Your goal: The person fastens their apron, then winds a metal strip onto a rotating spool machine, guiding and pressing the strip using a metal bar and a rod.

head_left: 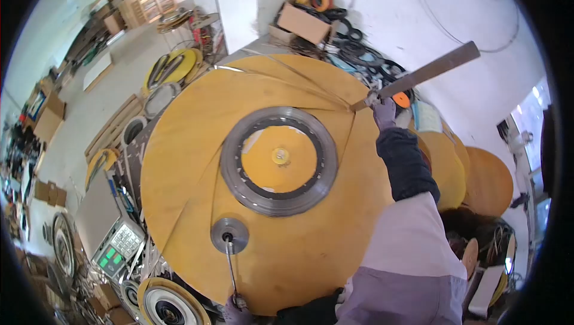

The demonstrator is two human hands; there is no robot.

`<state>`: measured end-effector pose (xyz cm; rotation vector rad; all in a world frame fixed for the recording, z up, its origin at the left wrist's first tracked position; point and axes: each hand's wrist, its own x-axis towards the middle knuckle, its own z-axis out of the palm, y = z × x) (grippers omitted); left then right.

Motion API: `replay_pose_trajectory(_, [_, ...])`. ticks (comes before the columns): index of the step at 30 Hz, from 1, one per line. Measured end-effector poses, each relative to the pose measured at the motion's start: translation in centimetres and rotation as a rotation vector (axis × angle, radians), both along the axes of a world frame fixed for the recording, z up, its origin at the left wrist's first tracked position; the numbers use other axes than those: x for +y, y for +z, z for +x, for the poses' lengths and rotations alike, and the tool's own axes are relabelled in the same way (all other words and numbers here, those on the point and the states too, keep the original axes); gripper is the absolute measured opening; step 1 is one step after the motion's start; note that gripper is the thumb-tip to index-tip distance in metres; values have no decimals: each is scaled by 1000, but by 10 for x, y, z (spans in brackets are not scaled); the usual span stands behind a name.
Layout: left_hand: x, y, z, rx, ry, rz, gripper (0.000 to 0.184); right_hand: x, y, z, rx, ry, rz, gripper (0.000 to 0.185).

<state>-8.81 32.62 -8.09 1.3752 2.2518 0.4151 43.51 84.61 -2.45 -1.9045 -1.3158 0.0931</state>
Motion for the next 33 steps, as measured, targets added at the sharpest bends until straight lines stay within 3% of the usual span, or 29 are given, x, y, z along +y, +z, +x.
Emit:
replay_pose_trajectory(2, [13,18,0,-203,55,-65,43,-59,-8,32,371,401,279,14])
replay_pose_trajectory(5, [23,29,8,-87,38,131,27,-166,31,-2,483,350,87,12])
replay_pose_trajectory(6, [21,21,2,-82,33,71,28,-190,32,-9,477,340,76,12])
replay_pose_trajectory(8, [20,13,-16,-66,16,-6,29,-229,31,-28,504,714,111,18])
replay_pose_trajectory(11, [28,12,-31,53,-29,65,27,-272,55,-72,370,842,37,16])
replay_pose_trajectory(15, [54,36,-51,1,-68,78,24,-287,61,-116,462,871,-114,19])
replay_pose_trajectory(18, [65,34,-65,17,-81,213,24,-270,61,-138,548,1056,-299,25])
replay_pose_trajectory(20, [72,38,-67,79,-105,123,25,-259,57,-153,326,1244,-283,28])
replay_pose_trajectory(23, [77,30,-60,71,-81,141,27,-247,52,-182,199,1280,-141,15])
replay_pose_trajectory(25, [74,34,-57,-16,-12,73,27,-245,56,-198,191,1291,-226,17])
replay_pose_trajectory(27, [67,43,-49,64,-100,55,28,-245,67,-218,43,1362,-68,19])
replay_pose_trajectory(32, [38,47,-23,-1,-97,-27,27,-256,91,-258,68,1323,-146,20])
replay_pose_trajectory(33, [30,43,-19,-38,-142,75,27,-257,93,-265,68,1314,-184,21])
